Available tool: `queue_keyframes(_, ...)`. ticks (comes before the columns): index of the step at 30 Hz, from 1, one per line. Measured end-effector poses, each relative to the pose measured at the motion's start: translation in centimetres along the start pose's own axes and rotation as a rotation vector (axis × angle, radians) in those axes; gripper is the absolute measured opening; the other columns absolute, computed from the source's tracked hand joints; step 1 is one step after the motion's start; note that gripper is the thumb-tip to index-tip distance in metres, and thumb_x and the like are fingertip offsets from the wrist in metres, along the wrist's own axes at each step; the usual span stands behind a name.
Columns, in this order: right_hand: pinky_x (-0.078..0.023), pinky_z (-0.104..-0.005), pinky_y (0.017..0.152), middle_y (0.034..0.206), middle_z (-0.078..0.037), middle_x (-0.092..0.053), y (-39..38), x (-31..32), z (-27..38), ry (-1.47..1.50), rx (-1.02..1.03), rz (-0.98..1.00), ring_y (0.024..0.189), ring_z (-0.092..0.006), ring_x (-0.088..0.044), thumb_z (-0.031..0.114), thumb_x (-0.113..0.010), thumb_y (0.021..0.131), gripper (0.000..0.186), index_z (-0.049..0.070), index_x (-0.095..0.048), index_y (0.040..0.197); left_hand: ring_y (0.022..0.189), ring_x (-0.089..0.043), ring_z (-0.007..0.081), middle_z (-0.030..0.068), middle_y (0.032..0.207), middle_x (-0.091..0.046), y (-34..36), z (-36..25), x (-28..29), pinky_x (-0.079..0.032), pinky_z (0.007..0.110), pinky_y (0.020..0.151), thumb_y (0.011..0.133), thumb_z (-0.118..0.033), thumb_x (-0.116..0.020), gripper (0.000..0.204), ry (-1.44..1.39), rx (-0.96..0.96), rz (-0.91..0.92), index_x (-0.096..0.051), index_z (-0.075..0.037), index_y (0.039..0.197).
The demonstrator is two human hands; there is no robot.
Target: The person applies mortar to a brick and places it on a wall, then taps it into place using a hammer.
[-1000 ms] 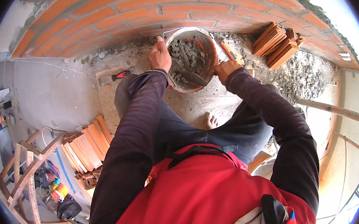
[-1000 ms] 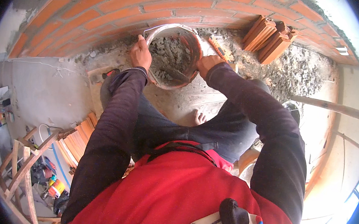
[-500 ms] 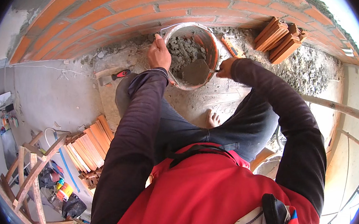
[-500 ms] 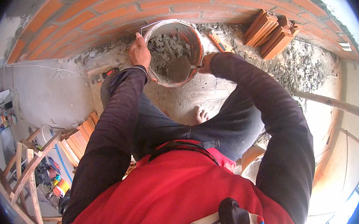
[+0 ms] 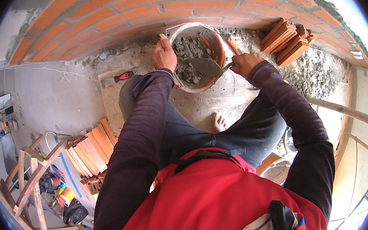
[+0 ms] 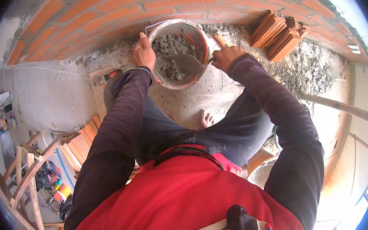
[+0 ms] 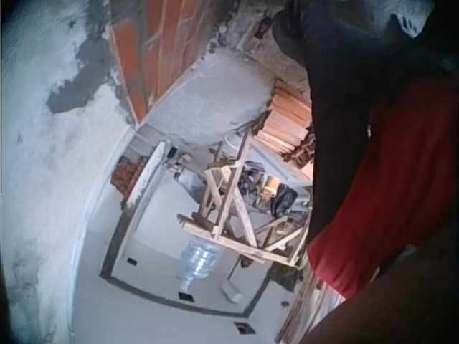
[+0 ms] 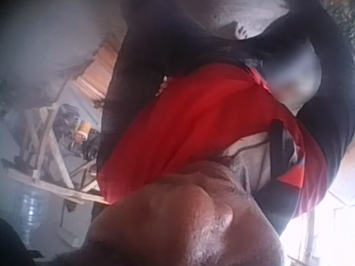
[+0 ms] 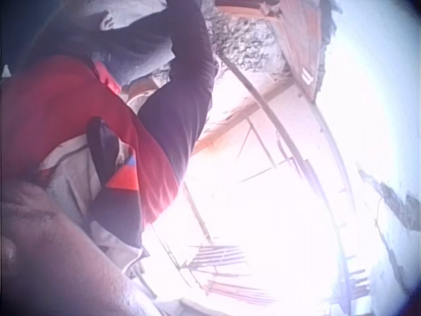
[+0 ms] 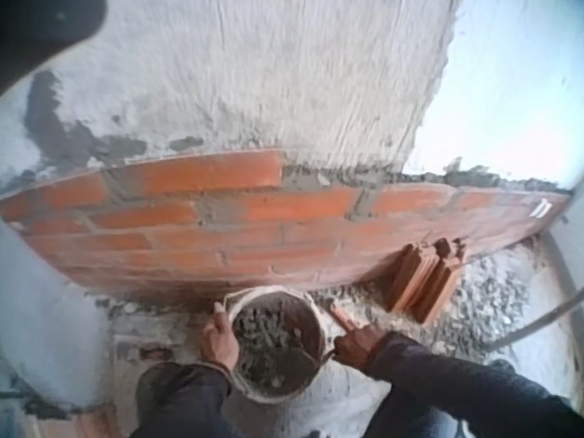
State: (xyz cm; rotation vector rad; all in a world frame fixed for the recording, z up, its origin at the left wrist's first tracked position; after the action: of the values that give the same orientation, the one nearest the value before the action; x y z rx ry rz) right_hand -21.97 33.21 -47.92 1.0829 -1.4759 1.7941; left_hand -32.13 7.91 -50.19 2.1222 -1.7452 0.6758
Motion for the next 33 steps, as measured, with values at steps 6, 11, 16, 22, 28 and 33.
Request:
queue_keyframes(6, -0.056, -0.0431, 0.067, 0.077, -0.013, -0.069, 0.4, 1.5, 1.3, -0.198, 0.148, -0.073, 0.075, -0.0312, -0.069, 0.022, -0.057, 0.085, 0.017, 0.010, -0.069, 0.085, 0.086, -0.062, 0.0444, 0.0245, 0.089, -0.067, 0.1, 0.1, -0.2, -0.047, 0.050, 0.074, 0.100, -0.048, -0.033, 0.059, -0.017, 0.009, 0.027, -0.069, -0.002, 0.097)
queue_keyframes(11, -0.054, -0.0448, 0.068, 0.078, -0.014, -0.068, 0.5, 0.0, 2.5, -0.167, 0.151, 0.016, 0.075, -0.0344, -0.068, 0.026, -0.057, 0.086, 0.021, 0.007, -0.067, 0.089, 0.087, -0.062, 0.0442, 0.0237, 0.091, -0.067, 0.0, 0.0, 0.1, -0.047, 0.050, 0.076, 0.100, -0.049, -0.032, 0.060, 0.041, 0.037, 0.020, -0.068, -0.002, 0.099)
queue_keyframes(16, -0.054, -0.0455, 0.072, 0.084, -0.014, -0.070, 1.1, 2.1, 0.3, -0.100, 0.018, 0.044, 0.079, -0.0346, -0.068, 0.034, -0.059, 0.085, 0.028, 0.009, -0.069, 0.092, 0.090, -0.062, 0.0441, 0.0238, 0.095, -0.067, 0.2, 0.0, 0.1, -0.048, 0.050, 0.077, 0.100, -0.049, -0.032, 0.058, 0.048, -0.004, -0.001, -0.067, -0.003, 0.102)
queue_keyframes(22, -0.054, -0.0444, 0.082, 0.090, -0.014, -0.071, 0.5, 0.7, 1.0, -0.066, -0.050, 0.234, 0.089, -0.0329, -0.069, 0.039, -0.059, 0.083, 0.033, 0.013, -0.072, 0.099, 0.088, -0.062, 0.0449, 0.0239, 0.094, -0.067, 0.4, 0.1, -0.2, -0.048, 0.050, 0.076, 0.100, -0.049, -0.032, 0.058, -0.009, -0.034, 0.000, -0.068, -0.003, 0.100)
queue_keyframes(28, -0.055, -0.0437, 0.078, 0.088, -0.015, -0.071, 0.3, 3.2, -1.8, -0.099, -0.131, 0.074, 0.086, -0.0319, -0.069, 0.028, -0.058, 0.085, 0.025, 0.010, -0.073, 0.094, 0.085, -0.062, 0.0450, 0.0237, 0.091, -0.067, 0.1, -0.3, -0.1, -0.047, 0.050, 0.073, 0.101, -0.047, -0.033, 0.057, 0.023, 0.041, 0.068, -0.068, -0.002, 0.098)
queue_keyframes(33, -0.056, -0.0419, 0.074, 0.085, -0.014, -0.071, 0.6, 1.9, 0.4, -0.262, -0.002, 0.122, 0.083, -0.0313, -0.070, 0.021, -0.055, 0.086, 0.023, 0.005, -0.072, 0.088, 0.086, -0.062, 0.0437, 0.0227, 0.090, -0.067, 0.5, 0.3, -0.2, -0.048, 0.050, 0.074, 0.100, -0.047, -0.034, 0.056, -0.030, -0.035, 0.006, -0.068, -0.003, 0.098)
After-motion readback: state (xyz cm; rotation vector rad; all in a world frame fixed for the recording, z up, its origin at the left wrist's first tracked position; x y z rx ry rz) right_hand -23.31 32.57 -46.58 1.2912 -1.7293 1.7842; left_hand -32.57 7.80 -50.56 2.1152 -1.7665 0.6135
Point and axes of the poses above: each hand's wrist, its own y-axis towards the middle knuckle, its own x-axis out of the back of the hand, z = x × y, the point moved 10 cm from there along y, towards the middle knuckle
